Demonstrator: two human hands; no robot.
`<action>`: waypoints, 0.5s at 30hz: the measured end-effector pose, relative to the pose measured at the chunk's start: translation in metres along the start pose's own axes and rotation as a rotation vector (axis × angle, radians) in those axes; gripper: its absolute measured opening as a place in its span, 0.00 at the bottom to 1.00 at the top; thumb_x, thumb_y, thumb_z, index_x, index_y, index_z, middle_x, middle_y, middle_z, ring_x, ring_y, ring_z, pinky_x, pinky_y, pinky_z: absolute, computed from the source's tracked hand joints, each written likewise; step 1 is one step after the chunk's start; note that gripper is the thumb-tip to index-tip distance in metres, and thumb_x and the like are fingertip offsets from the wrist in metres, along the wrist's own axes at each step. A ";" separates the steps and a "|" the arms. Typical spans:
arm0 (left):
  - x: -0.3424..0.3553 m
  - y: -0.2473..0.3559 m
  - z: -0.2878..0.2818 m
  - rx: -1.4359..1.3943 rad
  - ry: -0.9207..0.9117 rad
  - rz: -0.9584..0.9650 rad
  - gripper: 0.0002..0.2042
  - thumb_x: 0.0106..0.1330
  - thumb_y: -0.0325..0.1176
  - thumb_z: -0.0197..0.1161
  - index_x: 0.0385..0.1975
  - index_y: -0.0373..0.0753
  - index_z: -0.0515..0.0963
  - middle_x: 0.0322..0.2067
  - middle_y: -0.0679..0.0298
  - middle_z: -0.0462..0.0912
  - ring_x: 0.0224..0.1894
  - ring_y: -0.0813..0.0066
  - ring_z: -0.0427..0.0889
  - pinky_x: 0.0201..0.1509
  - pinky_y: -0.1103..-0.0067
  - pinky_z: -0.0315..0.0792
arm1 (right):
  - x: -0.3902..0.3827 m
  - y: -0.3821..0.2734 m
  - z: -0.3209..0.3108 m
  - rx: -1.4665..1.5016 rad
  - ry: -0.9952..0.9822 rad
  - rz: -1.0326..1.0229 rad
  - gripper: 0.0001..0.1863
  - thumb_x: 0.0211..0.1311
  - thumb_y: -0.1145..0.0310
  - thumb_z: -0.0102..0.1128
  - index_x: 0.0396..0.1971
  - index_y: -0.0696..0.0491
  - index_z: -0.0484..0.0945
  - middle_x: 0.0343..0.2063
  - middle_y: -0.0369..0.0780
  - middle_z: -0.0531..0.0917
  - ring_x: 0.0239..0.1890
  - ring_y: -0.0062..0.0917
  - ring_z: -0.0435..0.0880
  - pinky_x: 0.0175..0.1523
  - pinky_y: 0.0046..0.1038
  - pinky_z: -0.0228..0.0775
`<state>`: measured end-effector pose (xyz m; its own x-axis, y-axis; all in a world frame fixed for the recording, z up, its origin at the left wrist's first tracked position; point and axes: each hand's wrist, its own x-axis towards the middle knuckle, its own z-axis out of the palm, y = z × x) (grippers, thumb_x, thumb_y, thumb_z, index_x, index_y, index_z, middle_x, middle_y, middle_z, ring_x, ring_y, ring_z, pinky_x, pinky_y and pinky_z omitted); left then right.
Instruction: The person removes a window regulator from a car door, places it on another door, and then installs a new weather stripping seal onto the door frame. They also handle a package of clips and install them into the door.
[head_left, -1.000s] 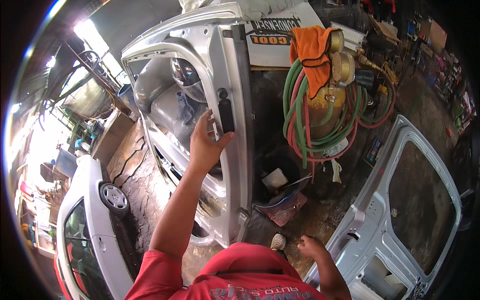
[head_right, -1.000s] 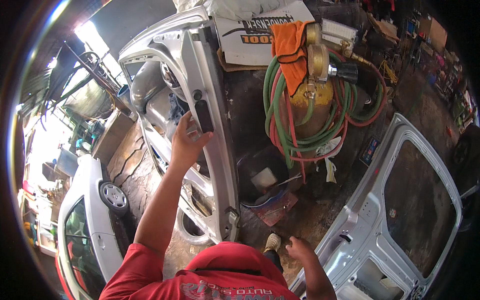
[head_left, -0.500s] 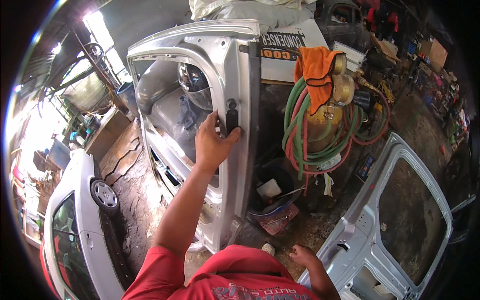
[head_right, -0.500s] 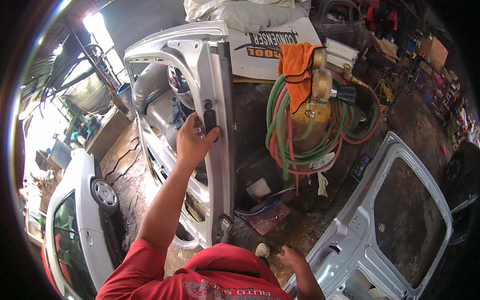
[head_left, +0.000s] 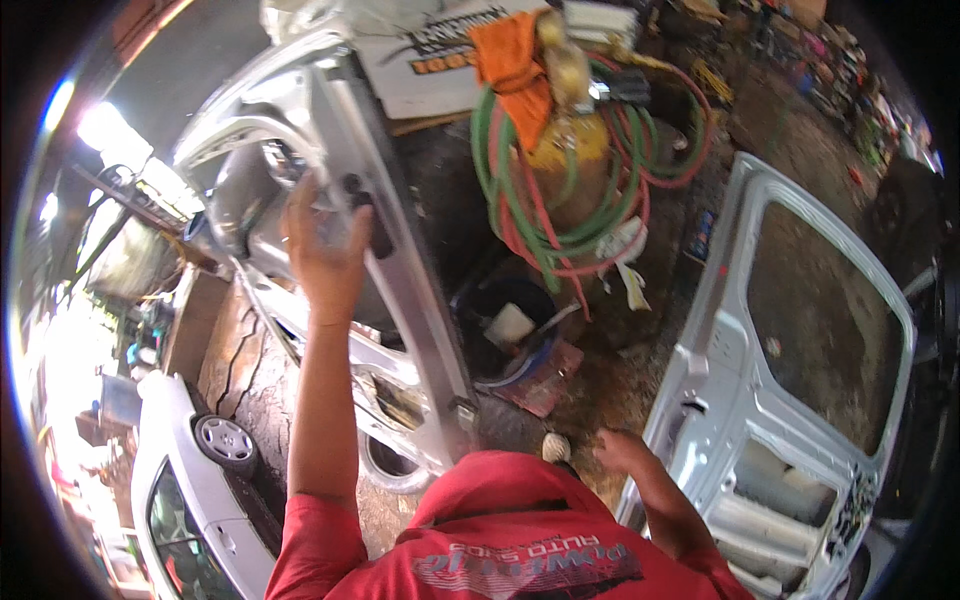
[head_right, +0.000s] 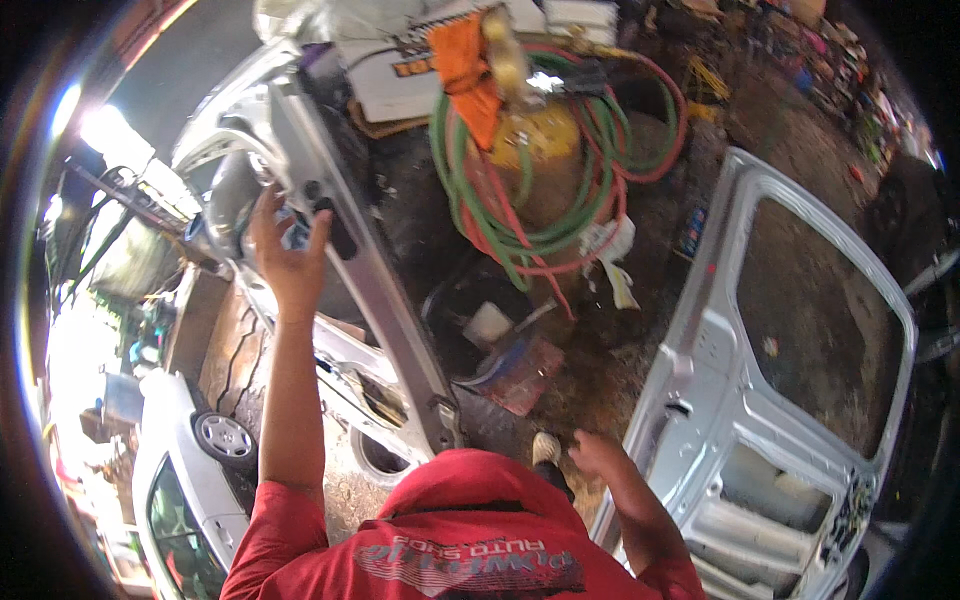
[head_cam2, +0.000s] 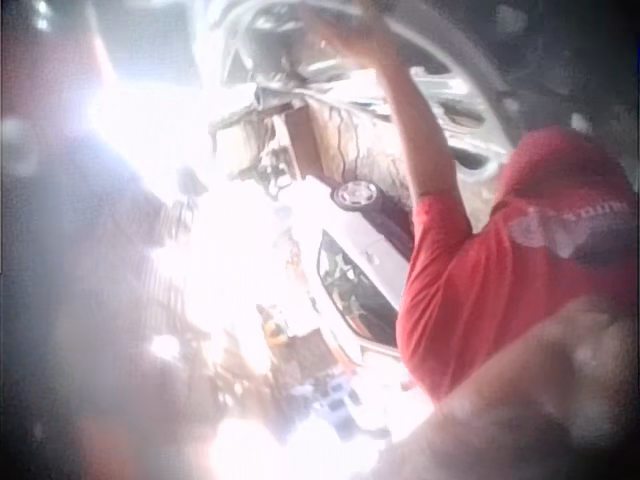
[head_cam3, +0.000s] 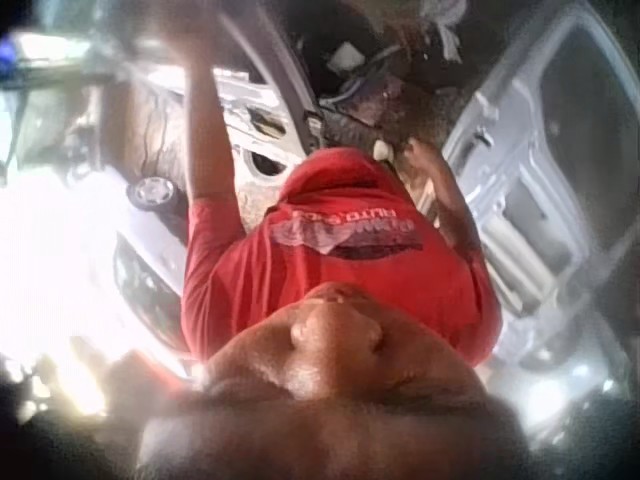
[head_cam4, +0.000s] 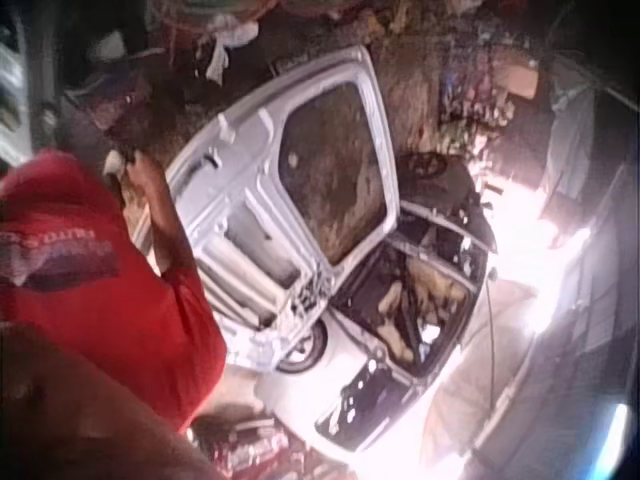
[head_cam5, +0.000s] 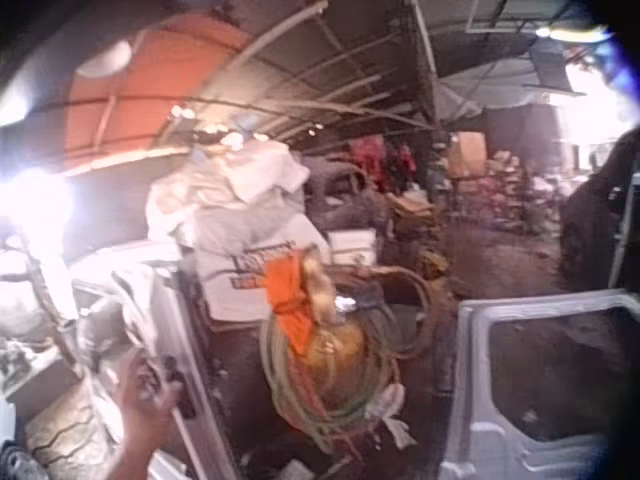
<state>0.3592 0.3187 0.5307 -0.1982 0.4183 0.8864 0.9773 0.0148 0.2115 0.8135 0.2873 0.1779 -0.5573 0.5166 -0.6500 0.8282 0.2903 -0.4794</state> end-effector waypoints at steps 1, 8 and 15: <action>0.017 0.010 -0.002 0.122 0.003 0.108 0.36 0.56 0.36 0.80 0.66 0.39 0.73 0.61 0.50 0.77 0.61 0.55 0.78 0.57 0.66 0.79 | -0.004 0.004 0.005 0.036 0.056 -0.014 0.29 0.66 0.53 0.60 0.61 0.57 0.77 0.55 0.56 0.83 0.60 0.51 0.81 0.65 0.45 0.72; 0.045 -0.006 -0.025 0.342 -0.388 0.209 0.26 0.55 0.40 0.78 0.52 0.39 0.78 0.49 0.50 0.77 0.53 0.50 0.77 0.61 0.60 0.73 | 0.000 0.008 0.021 0.007 0.004 -0.011 0.29 0.65 0.52 0.63 0.58 0.57 0.78 0.53 0.55 0.84 0.57 0.49 0.83 0.62 0.43 0.75; 0.053 -0.002 -0.026 0.343 -0.159 0.207 0.47 0.49 0.47 0.81 0.67 0.35 0.64 0.59 0.39 0.67 0.63 0.35 0.68 0.67 0.52 0.68 | 0.003 0.003 0.013 -0.004 0.015 -0.047 0.29 0.65 0.52 0.63 0.58 0.58 0.79 0.51 0.52 0.86 0.54 0.47 0.86 0.59 0.43 0.77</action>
<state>0.3450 0.3176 0.5877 -0.0077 0.5787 0.8155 0.9689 0.2060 -0.1371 0.8136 0.2793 0.1667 -0.5945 0.5144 -0.6181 0.8015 0.3174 -0.5067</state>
